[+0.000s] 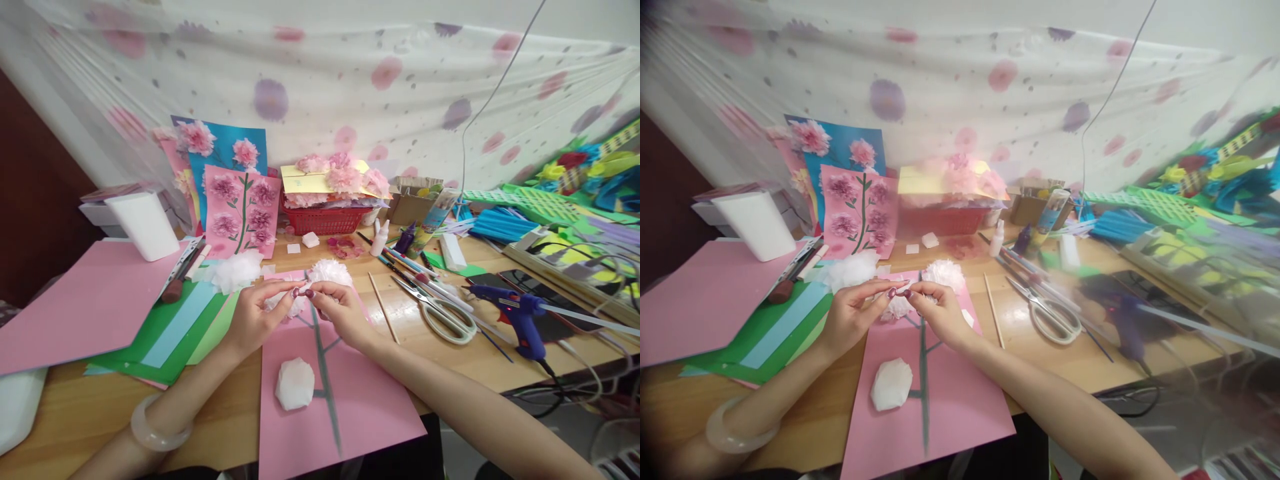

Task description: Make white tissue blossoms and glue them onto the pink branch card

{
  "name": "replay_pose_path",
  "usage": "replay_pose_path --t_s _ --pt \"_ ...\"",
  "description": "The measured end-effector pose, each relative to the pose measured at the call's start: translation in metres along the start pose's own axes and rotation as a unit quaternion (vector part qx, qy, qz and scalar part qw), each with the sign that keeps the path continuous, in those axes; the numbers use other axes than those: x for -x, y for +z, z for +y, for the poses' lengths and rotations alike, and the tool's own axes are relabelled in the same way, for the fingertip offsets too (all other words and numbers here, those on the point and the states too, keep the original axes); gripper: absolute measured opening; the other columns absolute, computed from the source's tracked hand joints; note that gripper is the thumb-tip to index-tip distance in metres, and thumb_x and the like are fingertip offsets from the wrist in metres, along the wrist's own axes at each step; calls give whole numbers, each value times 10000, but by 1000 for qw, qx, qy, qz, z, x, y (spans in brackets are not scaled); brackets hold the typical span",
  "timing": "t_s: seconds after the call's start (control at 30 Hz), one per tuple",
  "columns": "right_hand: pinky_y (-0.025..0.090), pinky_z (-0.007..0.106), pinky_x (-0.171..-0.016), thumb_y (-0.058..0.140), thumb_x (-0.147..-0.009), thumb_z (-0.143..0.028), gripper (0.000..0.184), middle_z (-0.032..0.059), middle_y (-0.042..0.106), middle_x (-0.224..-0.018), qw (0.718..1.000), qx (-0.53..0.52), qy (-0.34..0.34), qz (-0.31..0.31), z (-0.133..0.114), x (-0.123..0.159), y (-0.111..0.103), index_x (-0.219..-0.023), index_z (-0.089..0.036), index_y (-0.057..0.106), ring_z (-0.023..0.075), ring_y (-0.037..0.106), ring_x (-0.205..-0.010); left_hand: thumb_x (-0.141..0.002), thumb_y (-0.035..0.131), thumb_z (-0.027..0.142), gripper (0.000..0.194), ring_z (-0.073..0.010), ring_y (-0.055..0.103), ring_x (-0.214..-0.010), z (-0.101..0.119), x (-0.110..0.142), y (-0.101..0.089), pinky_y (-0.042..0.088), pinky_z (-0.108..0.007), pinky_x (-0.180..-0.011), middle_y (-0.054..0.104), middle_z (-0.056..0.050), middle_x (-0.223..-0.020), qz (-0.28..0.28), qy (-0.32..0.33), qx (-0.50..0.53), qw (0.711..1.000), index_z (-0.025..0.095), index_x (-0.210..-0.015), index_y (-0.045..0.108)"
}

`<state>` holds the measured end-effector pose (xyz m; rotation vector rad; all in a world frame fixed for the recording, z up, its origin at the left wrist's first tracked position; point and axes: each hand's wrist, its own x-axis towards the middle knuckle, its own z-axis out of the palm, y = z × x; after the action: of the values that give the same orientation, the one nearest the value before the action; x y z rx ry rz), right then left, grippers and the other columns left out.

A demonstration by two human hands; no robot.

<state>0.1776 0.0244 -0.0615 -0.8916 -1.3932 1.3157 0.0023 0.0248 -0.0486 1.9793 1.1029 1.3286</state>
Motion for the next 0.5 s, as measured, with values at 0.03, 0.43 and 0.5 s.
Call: replay_pose_path --t_s 0.03,0.43,0.5 --pt "232 253 -499 608 -804 -380 222 -40 398 -585 1000 5 -3 1 0 0 0 -785 -176 693 93 288 -526 -829 575 231 208 -216 691 -942 1 -1 -1 533 -337 -866 768 -44 -960 6 28 -12 1000 213 -924 759" --pt "249 248 -506 592 -822 -359 213 -36 403 -590 1000 17 -8 7 0 1 -1 -793 -178 700 93 290 -532 -808 596 145 177 -194 689 -849 5 -4 -3 529 -350 -818 769 -40 -873 51 174 -108 977 217 -875 743" --pt "252 244 -504 589 -825 -354 215 -31 416 -596 1000 20 -10 8 0 0 -1 -805 -175 706 93 297 -536 -793 626 147 171 -194 687 -848 5 -4 -3 524 -354 -827 768 -41 -882 46 180 -112 976 215 -902 739"
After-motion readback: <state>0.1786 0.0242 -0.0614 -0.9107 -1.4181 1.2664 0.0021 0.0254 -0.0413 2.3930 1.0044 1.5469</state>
